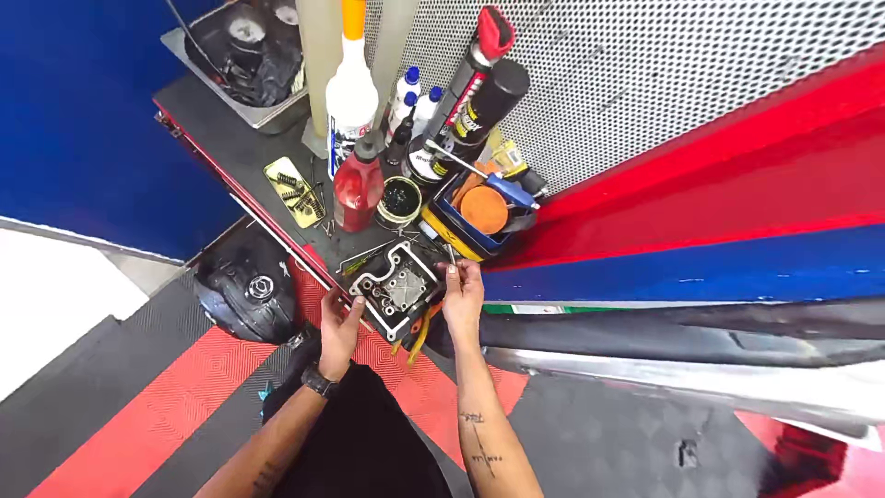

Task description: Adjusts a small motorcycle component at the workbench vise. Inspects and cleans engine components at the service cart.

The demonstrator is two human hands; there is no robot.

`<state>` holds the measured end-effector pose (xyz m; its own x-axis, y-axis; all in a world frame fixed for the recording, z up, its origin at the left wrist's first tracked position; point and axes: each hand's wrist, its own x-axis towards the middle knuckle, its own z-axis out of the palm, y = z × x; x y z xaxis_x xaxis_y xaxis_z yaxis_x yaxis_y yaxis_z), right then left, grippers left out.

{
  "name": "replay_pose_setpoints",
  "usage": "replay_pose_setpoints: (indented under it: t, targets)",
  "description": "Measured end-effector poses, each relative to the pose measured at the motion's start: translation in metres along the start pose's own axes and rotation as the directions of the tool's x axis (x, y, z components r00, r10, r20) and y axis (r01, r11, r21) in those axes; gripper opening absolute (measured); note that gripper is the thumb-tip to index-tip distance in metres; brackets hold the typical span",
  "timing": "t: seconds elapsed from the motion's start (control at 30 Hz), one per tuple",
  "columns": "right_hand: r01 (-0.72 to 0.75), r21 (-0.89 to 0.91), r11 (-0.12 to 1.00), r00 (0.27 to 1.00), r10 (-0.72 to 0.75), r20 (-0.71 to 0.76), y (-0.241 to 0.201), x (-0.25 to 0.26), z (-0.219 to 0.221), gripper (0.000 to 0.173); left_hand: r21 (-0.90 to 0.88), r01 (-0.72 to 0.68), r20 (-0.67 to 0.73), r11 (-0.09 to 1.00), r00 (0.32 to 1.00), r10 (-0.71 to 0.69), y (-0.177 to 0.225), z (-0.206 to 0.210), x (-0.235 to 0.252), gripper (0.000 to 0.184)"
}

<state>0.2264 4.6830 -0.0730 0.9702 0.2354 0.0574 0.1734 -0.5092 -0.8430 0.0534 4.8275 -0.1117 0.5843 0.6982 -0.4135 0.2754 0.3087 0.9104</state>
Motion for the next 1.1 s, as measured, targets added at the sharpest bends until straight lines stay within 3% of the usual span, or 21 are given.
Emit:
replay_pose_setpoints:
  t: [0.1, 0.2, 0.43, 0.73, 0.9, 1.1]
  targets:
    - [-0.046, -0.02, 0.999, 0.998, 0.046, 0.045, 0.002, 0.009, 0.002, 0.023, -0.18, 0.354, 0.101, 0.918, 0.935, -0.341, 0.008, 0.005, 0.001, 0.071]
    - [-0.129, -0.053, 0.99, 0.983, 0.134, 0.125, 0.001, 0.019, 0.002, 0.025, -0.22, 0.44, 0.168, 0.871, 0.896, -0.41, 0.017, 0.013, 0.005, 0.07]
    - [-0.262, -0.068, 0.963, 0.932, 0.271, 0.24, -0.011, 0.037, -0.002, 0.024, -0.196, 0.45, 0.16, 0.871, 0.891, -0.424, 0.016, 0.031, 0.015, 0.085]
    - [-0.353, 0.003, 0.936, 0.907, 0.341, 0.247, -0.024, 0.033, -0.005, 0.027, -0.247, 0.422, 0.169, 0.872, 0.905, -0.39, 0.027, 0.031, 0.017, 0.063]
    - [-0.398, 0.199, 0.895, 0.911, 0.361, 0.199, -0.032, 0.002, -0.013, 0.019, -0.204, 0.399, 0.183, 0.894, 0.913, -0.365, 0.047, 0.015, 0.027, 0.073]
    - [-0.425, 0.515, 0.744, 0.883, 0.467, 0.053, -0.031, -0.033, -0.016, 0.014, -0.059, 0.295, 0.3, 0.954, 0.916, -0.265, 0.08, 0.018, 0.055, 0.085]
